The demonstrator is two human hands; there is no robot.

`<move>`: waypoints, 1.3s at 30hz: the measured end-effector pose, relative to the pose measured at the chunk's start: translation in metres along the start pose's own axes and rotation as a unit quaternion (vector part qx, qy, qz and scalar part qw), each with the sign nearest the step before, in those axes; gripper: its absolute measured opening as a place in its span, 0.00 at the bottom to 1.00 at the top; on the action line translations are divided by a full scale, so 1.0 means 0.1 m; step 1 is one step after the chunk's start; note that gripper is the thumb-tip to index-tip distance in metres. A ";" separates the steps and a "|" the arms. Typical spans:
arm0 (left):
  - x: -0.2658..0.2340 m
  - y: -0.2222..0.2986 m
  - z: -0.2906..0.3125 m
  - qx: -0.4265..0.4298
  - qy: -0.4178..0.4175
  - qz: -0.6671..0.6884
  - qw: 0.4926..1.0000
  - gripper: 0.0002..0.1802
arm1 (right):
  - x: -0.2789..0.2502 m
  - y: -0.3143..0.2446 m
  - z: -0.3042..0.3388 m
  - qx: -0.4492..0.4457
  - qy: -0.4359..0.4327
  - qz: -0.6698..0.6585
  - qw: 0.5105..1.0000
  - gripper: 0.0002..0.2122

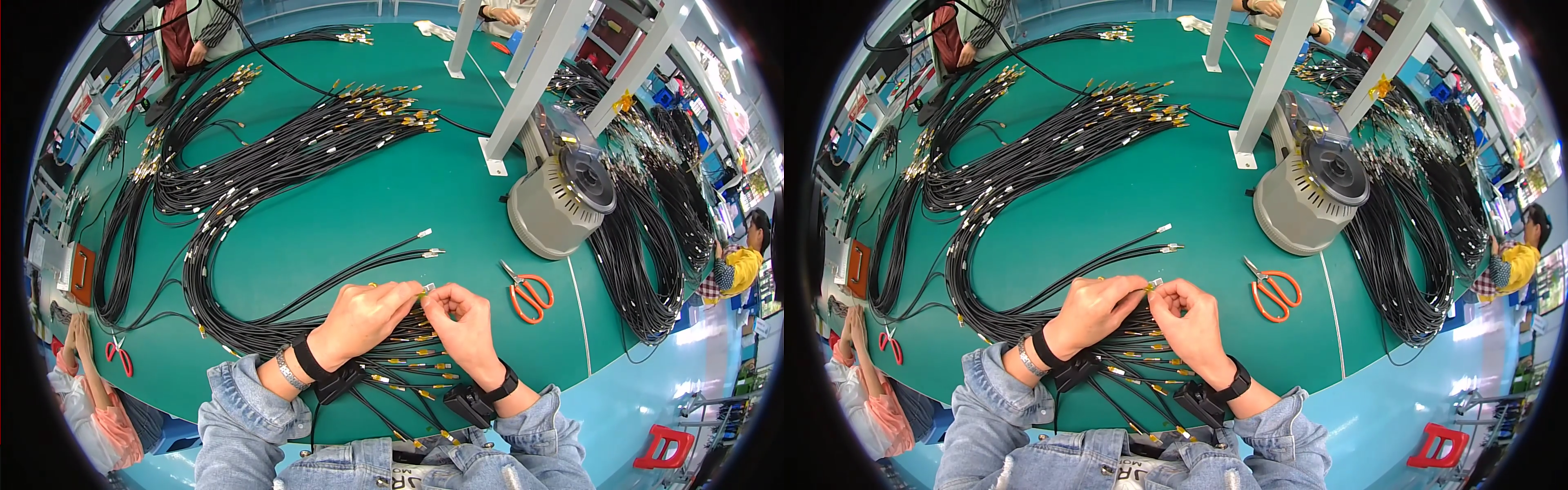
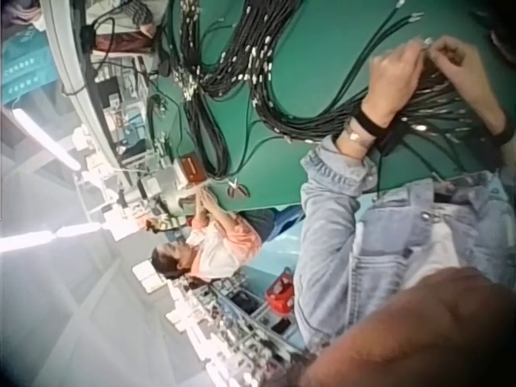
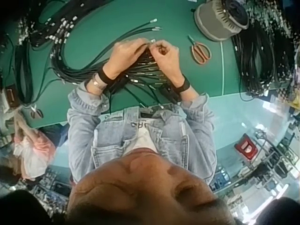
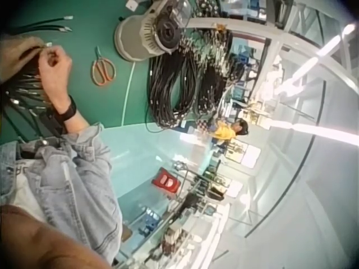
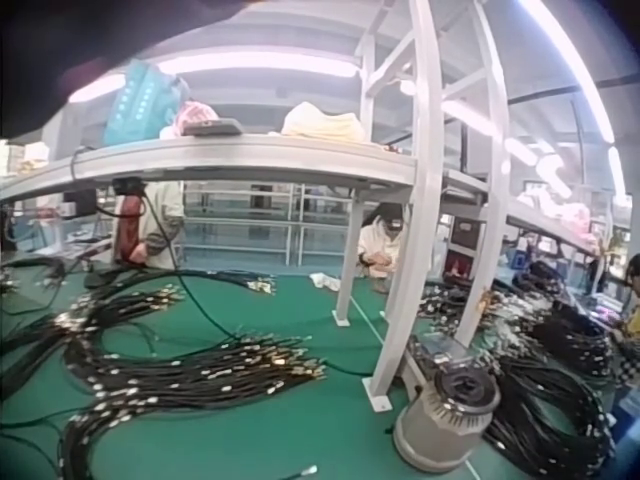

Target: The person picks up a cable, slides a yellow sleeve over the connector by hand, and repeats this process before gathering the finished cables into a bundle.

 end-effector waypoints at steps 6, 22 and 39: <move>0.01 0.00 0.00 -0.002 -0.005 -0.005 1.000 0.09 | -0.01 0.01 -0.01 -0.001 0.003 0.001 1.000 0.04; 0.01 0.00 0.00 -0.002 -0.003 0.001 1.000 0.09 | -0.02 -0.01 0.00 -0.004 0.000 0.002 1.000 0.04; 0.02 0.00 0.00 -0.003 -0.008 -0.001 1.000 0.09 | -0.02 -0.02 0.00 -0.007 0.004 0.015 1.000 0.05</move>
Point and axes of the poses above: each hand's wrist, its own z-axis away from the middle knuckle, its own x-axis out of the palm, y = z × x, the point moved 8 cm from there along -z, towards the middle knuckle, and after that the axes turned 7 degrees about -y, right-handed, at the moved point
